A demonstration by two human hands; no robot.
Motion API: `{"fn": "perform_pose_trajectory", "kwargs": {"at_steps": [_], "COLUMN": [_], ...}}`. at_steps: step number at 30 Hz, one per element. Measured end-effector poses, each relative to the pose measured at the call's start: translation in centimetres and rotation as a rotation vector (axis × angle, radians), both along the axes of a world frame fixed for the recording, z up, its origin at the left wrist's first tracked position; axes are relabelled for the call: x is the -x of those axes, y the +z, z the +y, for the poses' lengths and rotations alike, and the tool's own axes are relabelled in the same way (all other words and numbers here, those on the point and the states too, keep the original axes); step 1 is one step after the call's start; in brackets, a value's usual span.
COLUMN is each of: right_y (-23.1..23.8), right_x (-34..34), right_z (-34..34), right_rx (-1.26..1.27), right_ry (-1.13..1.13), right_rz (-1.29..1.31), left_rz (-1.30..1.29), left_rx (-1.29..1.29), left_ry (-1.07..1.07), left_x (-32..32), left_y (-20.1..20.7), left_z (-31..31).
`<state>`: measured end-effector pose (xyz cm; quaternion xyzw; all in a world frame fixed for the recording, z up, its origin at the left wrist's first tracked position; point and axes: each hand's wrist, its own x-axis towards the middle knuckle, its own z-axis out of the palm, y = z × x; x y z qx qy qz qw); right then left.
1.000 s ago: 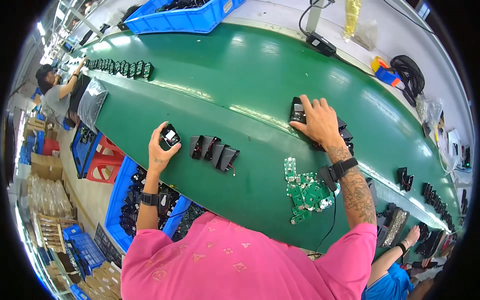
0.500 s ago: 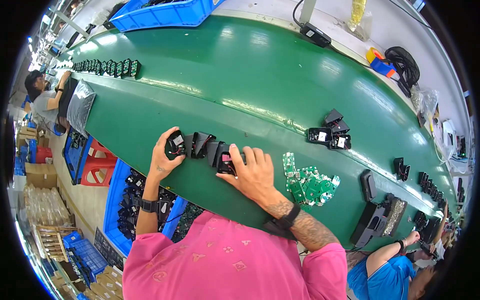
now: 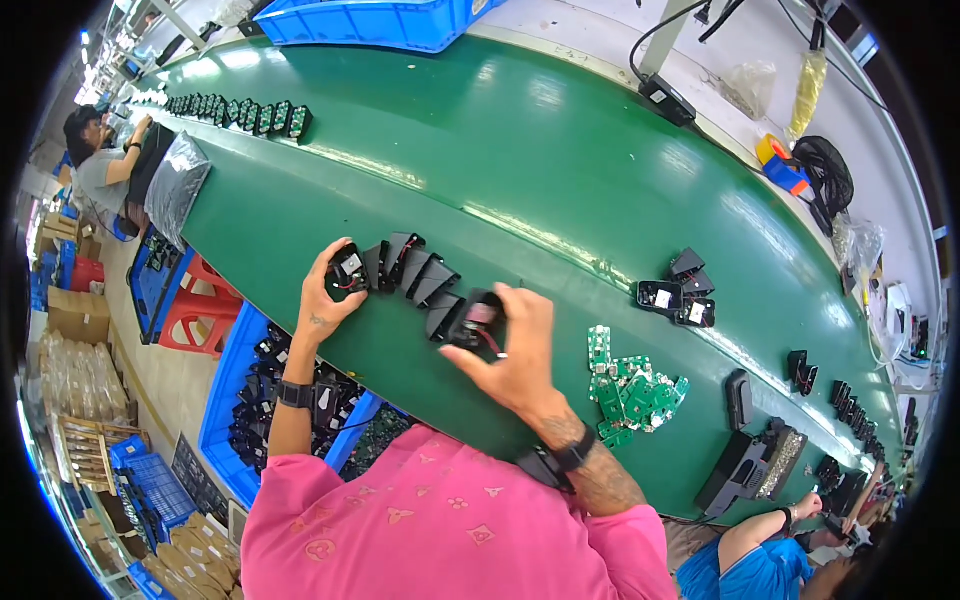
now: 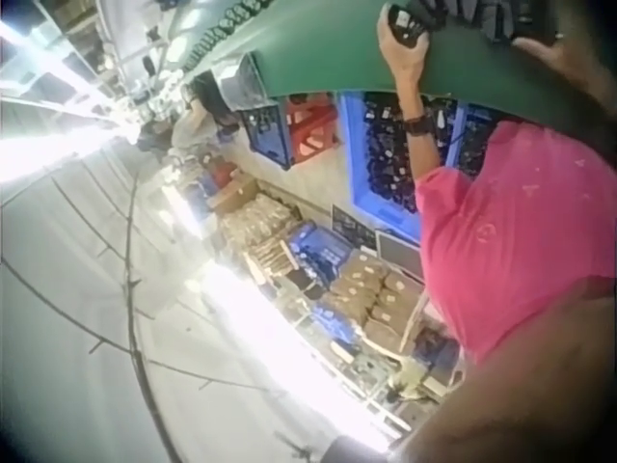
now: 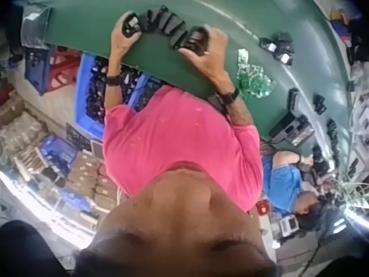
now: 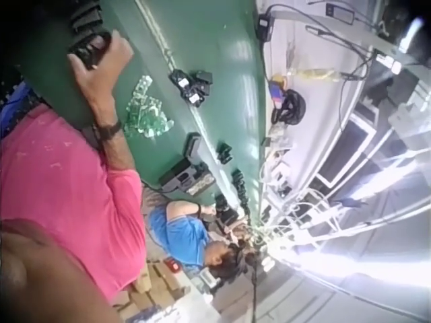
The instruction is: The person picks up a circuit board and a black plastic housing, fits the board into the housing by hand, and places the assembled unit onto the conveyor belt before retrieving more components from blue bins.
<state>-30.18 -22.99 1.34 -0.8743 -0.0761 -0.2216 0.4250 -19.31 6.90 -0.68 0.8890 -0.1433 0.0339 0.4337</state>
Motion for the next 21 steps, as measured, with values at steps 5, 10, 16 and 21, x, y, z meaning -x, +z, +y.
{"fn": "perform_pose_trajectory", "kwargs": {"at_steps": [5,10,16,21], "right_y": [-2.0,-2.1,-1.4,-1.7], "right_x": [3.4,3.6,4.9,3.6], "right_z": [-3.4,-2.2,-3.1,-1.6], "right_rx": [-0.074,0.335,0.487,0.438], "right_ry": [-0.019,-0.073,-0.176,-0.136], "right_rz": [0.235,0.108,0.17,0.19], "left_rz": [-0.076,-0.083,0.025,0.006], "left_rx": [-0.006,0.029,0.318,0.51], "left_ry": [0.038,0.03,0.121,0.015], "left_x": [-0.2,0.1,2.3,6.3], "left_y": [-0.1,-1.0,-1.3,-2.1], "left_z": [-0.9,-0.5,-0.7,-2.5]}}
